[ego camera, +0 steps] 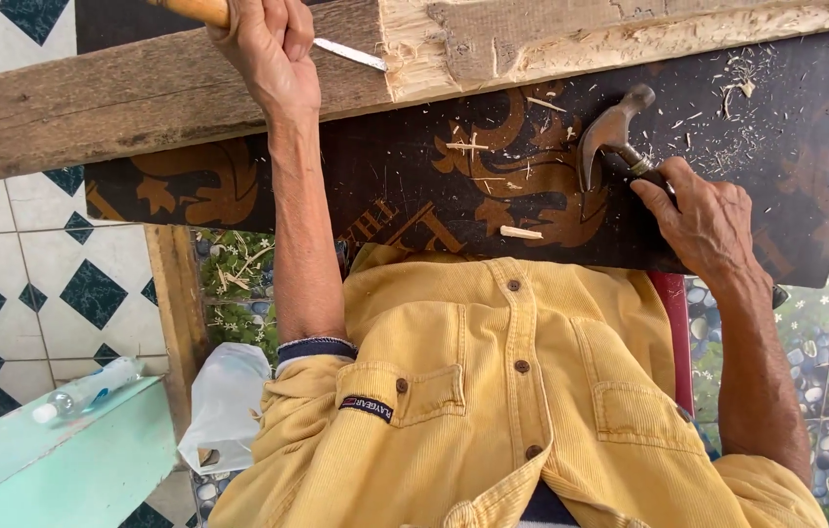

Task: A person uses a hammer and chisel to carve a notch into a wooden beam on a workbench.

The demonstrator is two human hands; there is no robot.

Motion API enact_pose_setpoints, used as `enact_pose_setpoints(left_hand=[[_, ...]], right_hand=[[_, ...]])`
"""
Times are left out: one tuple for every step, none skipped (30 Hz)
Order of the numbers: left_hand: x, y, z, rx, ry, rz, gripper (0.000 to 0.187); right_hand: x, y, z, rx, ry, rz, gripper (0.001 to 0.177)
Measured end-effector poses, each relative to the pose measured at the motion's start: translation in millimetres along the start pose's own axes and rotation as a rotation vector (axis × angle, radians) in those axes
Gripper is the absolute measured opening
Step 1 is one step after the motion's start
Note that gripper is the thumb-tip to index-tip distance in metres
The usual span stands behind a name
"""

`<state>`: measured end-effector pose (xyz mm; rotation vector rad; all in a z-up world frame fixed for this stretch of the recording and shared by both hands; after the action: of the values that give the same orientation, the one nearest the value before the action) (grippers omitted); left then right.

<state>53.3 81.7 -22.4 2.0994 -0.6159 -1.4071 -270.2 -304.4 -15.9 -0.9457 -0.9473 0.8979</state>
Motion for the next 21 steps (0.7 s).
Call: enact_pose_setpoints(left_hand=[[0.2,1.6,0.5,0.028,-0.002,0.034,0.05],[0.8,3.3,0.9,0.055,-0.003,0.069,0.049],[4.2,5.0,1.0,0.056,-0.004,0.072,0.049],[6.4,7.2,1.2,0.082,0.043,0.03,0.042],[7.1,7.0,3.9,0.104,0.09,-0.017,0.035],[14.0,3.4,5.2,0.1,0.088,-0.018,0.035],[20.6,-0.7,6.9,0.094,0.088,-0.113,0.024],[27.3,-4.6,8.8,0.087,0.088,-0.207,0.014],[29.4,-1.0,12.2,0.087,0.084,-0.208,0.014],[30.7,4.7,16.2,0.141,0.121,-0.305,0.007],[32.5,11.7,18.9,0.197,0.16,-0.4,0.016],[38.8,15.2,21.8,0.199,0.158,-0.399,0.016],[44.2,19.1,25.3,0.235,0.152,-0.373,0.02],[49.0,22.8,29.0,0.272,0.146,-0.347,0.024],[49.3,27.6,29.2,0.271,0.146,-0.347,0.024],[48.3,33.1,29.7,0.282,0.191,-0.426,0.026],[48.1,40.5,28.7,0.295,0.239,-0.499,0.042],[39.8,48.9,31.1,0.296,0.243,-0.494,0.042],[31.8,59.9,30.9,0.323,0.265,-0.504,0.032],[23.2,70.8,30.6,0.35,0.288,-0.513,0.023],[22.5,74.7,29.1,0.348,0.3,-0.509,0.023]], right_hand=[[-1.2,2.1,0.2,-0.002,0.006,0.02,0.04],[-2.7,4.3,0.0,-0.005,0.013,0.04,0.041],[-3.0,4.3,0.0,-0.006,0.015,0.042,0.041],[-3.3,4.7,-0.3,-0.008,0.02,0.042,0.04],[-3.2,6.4,0.3,-0.004,0.021,0.043,0.039],[-4.8,7.6,-0.4,0.001,0.02,0.044,0.039],[-5.9,9.2,-0.5,-0.01,0.015,0.055,0.039],[-7.3,10.6,-0.6,-0.021,0.01,0.066,0.039],[-7.6,12.1,-0.4,-0.017,0.013,0.065,0.039],[-8.2,12.8,0.0,-0.025,0.014,0.076,0.04],[-8.9,12.9,-0.6,-0.036,0.015,0.087,0.04],[-9.3,13.0,0.0,-0.035,0.018,0.086,0.04],[-9.2,12.9,0.2,-0.042,0.011,0.077,0.039],[-8.8,12.7,1.0,-0.048,0.005,0.069,0.038],[-8.6,13.1,0.8,-0.048,0.004,0.069,0.038],[-8.2,13.0,1.1,-0.054,0.009,0.051,0.038],[-8.1,11.5,0.9,-0.066,0.016,0.035,0.039],[-1.8,6.0,4.0,-0.072,0.017,0.038,0.039],[5.0,-1.0,4.0,-0.075,-0.003,-0.021,0.035],[12.2,-8.4,4.2,-0.078,-0.024,-0.079,0.033],[14.3,-14.1,-0.5,-0.088,-0.03,-0.075,0.033]])
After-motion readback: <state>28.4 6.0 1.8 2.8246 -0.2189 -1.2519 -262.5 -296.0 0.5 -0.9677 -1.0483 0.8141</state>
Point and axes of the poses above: each hand's wrist, its own z-axis away from the middle knuckle, its own y-axis out of the palm, x = y × z, the point moved 3 cm from there along -z, towards the middle knuckle, and after that the axes turned 2 degrees about -x, right-handed, at the moved point
